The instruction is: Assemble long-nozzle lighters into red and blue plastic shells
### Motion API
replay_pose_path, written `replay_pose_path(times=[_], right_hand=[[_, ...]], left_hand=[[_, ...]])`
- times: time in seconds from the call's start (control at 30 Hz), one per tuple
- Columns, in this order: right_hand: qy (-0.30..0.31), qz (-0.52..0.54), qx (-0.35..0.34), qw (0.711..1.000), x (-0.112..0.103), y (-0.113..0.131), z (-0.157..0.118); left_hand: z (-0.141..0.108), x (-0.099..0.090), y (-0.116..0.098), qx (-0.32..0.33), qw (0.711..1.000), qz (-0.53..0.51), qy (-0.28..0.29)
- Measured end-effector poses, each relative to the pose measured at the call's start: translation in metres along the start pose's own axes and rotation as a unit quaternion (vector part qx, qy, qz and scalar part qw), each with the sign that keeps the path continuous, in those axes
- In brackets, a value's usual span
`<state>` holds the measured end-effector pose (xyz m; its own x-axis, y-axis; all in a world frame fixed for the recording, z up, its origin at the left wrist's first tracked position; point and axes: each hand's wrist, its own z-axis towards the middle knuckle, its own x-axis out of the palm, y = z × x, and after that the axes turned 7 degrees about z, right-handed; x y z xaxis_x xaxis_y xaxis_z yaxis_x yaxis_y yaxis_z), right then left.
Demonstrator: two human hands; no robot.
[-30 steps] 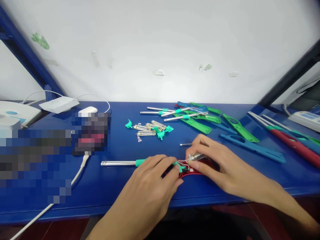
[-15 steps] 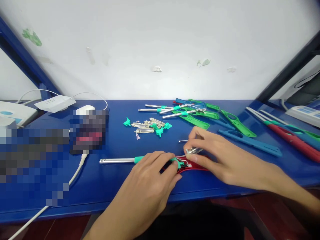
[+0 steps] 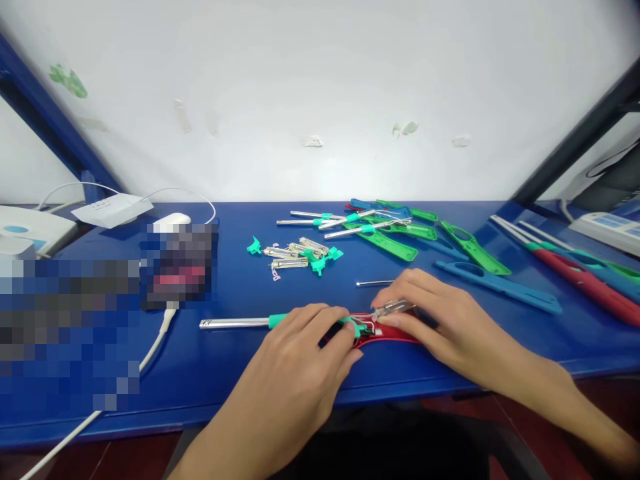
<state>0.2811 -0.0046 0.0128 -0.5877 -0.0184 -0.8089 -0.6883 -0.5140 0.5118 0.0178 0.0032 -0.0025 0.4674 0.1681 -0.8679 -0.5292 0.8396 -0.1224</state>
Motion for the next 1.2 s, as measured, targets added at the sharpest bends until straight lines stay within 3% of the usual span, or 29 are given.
replay_pose_path(times=[0.67,1.2], right_hand=[[-0.056,-0.006,-0.043,0.997,0.0045,0.0032,-0.0021],[-0.053,-0.029,-0.041,0.997,0.007,0.0009,0.0001]], left_hand=[[0.0016,0.0018,0.0006,0.008,1.0,0.009,-0.002],[0.0029,0.0031,0.0012,0.009,1.0,0.009,-0.008]])
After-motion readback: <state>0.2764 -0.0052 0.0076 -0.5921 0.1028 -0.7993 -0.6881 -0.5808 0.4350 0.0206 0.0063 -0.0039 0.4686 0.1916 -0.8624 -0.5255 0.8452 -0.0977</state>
